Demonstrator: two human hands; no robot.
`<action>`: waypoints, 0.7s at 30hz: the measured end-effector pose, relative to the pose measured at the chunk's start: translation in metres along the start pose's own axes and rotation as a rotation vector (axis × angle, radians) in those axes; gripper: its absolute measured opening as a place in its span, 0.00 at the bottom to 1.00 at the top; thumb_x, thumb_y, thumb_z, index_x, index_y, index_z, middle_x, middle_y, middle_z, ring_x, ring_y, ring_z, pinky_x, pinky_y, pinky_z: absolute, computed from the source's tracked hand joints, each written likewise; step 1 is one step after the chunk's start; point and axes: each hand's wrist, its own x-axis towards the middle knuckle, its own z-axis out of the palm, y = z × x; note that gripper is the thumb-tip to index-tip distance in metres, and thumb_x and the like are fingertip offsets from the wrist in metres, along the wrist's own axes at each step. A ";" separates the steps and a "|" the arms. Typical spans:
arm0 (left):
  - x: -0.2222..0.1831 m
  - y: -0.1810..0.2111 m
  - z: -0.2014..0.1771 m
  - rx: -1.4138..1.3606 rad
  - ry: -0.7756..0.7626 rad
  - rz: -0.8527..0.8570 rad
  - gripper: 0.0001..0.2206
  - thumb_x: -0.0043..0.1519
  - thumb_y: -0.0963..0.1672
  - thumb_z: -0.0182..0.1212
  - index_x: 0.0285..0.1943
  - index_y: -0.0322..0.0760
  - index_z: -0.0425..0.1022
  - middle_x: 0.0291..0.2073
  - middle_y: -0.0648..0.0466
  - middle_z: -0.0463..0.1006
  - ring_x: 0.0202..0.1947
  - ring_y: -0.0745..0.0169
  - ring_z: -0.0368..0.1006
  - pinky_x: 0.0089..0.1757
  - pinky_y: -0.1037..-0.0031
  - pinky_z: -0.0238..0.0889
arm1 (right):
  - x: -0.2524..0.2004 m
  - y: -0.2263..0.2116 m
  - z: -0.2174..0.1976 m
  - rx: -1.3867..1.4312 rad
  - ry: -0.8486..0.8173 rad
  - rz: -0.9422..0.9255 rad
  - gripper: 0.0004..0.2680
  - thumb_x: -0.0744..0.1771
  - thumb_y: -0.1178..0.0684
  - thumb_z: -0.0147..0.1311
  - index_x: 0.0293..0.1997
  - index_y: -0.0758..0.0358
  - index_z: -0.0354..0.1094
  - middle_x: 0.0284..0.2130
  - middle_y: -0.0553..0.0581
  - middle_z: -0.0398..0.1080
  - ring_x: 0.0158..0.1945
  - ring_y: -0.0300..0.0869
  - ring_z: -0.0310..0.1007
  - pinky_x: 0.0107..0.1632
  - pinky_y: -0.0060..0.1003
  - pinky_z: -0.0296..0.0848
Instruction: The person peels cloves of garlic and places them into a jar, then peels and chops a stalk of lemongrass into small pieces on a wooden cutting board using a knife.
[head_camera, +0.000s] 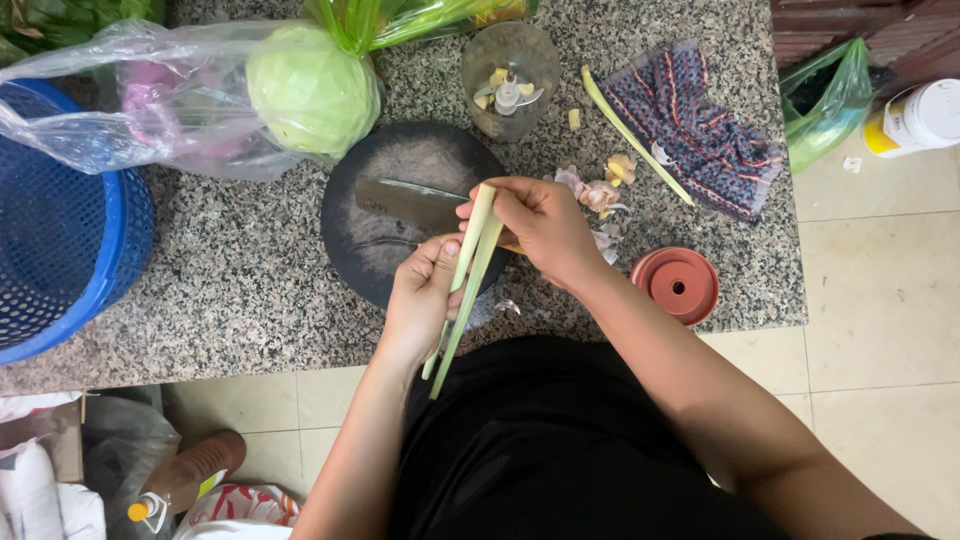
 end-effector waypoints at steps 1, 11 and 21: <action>0.000 0.000 0.000 -0.032 -0.010 -0.015 0.14 0.73 0.48 0.48 0.52 0.34 0.77 0.20 0.64 0.64 0.17 0.79 0.52 0.21 0.83 0.45 | 0.000 -0.001 0.001 0.004 -0.006 -0.001 0.14 0.72 0.53 0.46 0.60 0.75 0.66 0.50 0.67 0.77 0.51 0.47 0.81 0.54 0.40 0.82; -0.002 0.012 0.014 0.777 0.320 0.663 0.09 0.72 0.41 0.51 0.51 0.32 0.78 0.35 0.48 0.80 0.34 0.58 0.78 0.39 0.69 0.71 | 0.000 -0.002 0.008 -0.005 -0.006 -0.027 0.15 0.73 0.50 0.44 0.63 0.71 0.65 0.52 0.63 0.76 0.51 0.42 0.80 0.52 0.37 0.82; 0.002 0.005 0.017 0.568 0.239 0.405 0.10 0.72 0.42 0.52 0.54 0.34 0.79 0.34 0.52 0.78 0.29 0.67 0.68 0.33 0.76 0.64 | 0.002 -0.003 0.003 0.032 0.069 0.037 0.14 0.72 0.51 0.45 0.57 0.74 0.68 0.46 0.65 0.78 0.44 0.45 0.83 0.47 0.38 0.84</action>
